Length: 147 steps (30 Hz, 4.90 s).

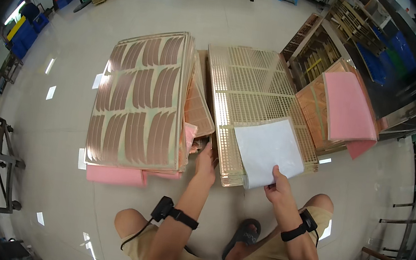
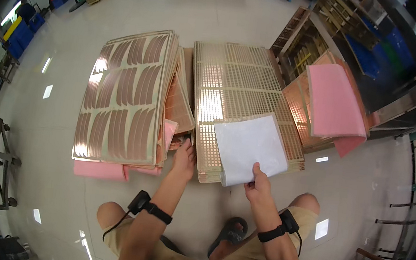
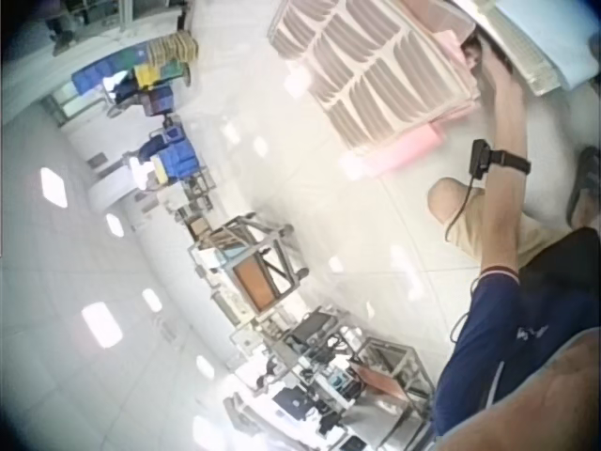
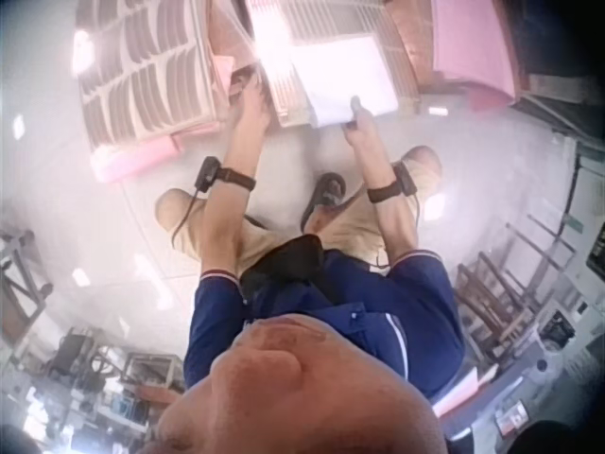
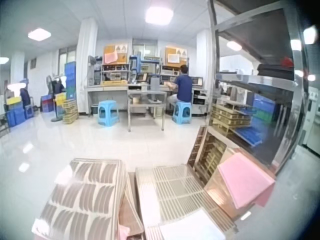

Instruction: Sorting and stacking thin metal sheets with copper-colored patterns based on production sheets.

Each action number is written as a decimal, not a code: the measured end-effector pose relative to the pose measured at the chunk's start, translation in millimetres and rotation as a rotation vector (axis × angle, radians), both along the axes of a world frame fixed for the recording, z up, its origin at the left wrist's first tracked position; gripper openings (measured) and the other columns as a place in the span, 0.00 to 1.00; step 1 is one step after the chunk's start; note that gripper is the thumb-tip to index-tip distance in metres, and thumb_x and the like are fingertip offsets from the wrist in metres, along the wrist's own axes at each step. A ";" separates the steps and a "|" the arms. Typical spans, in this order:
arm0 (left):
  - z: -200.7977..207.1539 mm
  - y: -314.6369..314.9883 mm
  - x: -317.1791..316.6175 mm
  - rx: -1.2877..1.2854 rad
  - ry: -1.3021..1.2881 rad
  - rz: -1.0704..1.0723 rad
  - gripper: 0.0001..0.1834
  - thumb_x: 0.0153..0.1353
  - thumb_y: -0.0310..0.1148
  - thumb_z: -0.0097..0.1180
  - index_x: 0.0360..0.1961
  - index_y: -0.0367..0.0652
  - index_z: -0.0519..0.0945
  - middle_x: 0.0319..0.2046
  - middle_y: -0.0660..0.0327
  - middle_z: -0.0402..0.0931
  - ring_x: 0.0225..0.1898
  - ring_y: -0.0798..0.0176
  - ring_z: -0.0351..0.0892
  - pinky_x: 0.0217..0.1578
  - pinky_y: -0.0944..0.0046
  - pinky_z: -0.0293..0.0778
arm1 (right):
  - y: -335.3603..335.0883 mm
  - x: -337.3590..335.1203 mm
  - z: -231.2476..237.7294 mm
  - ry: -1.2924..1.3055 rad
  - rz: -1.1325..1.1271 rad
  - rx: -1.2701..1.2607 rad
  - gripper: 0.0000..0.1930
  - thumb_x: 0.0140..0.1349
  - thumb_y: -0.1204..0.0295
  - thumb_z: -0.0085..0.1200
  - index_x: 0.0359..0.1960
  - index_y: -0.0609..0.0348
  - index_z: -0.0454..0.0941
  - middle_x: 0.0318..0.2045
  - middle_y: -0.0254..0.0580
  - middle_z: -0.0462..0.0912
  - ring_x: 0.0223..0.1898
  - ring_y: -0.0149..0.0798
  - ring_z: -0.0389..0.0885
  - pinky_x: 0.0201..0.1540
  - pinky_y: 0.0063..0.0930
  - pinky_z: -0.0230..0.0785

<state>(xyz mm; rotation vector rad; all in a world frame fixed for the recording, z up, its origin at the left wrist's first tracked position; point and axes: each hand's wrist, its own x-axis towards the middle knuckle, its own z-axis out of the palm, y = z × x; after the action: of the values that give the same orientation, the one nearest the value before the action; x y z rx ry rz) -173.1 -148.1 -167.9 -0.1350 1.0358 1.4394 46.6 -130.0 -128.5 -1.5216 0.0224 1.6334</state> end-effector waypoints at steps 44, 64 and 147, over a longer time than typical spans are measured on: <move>75.5 97.4 -87.7 0.483 2.356 -1.418 0.39 0.36 0.47 0.69 0.48 0.35 0.69 0.49 0.53 0.69 0.57 0.52 0.62 0.64 0.54 0.50 | -9.5 4.3 15.4 0.082 -0.020 0.040 0.16 0.61 0.65 0.54 0.48 0.57 0.70 0.43 0.35 0.76 0.43 0.31 0.74 0.46 0.23 0.68; 58.0 88.7 -106.4 0.859 2.432 -1.275 0.25 0.36 0.41 0.65 0.36 0.41 0.71 0.36 0.60 0.69 0.48 0.58 0.67 0.50 0.62 0.66 | -6.6 -7.0 30.6 -0.066 -0.090 0.117 0.18 0.63 0.65 0.52 0.51 0.60 0.68 0.45 0.37 0.76 0.44 0.34 0.75 0.47 0.28 0.68; 215.1 -345.7 -210.4 0.136 0.942 -0.319 0.27 0.45 0.19 0.62 0.49 0.32 0.69 0.34 0.54 0.75 0.31 0.66 0.77 0.28 0.72 0.73 | -158.3 -227.8 57.3 -0.147 1.172 0.527 0.24 0.54 0.60 0.60 0.46 0.68 0.74 0.45 0.50 0.77 0.45 0.37 0.75 0.49 0.30 0.66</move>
<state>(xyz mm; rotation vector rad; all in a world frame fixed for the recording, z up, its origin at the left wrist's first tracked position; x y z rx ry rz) -383.5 -493.8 47.2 0.8473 1.6063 1.2642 -181.2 -288.4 -71.2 -1.2439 -1.4961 2.0904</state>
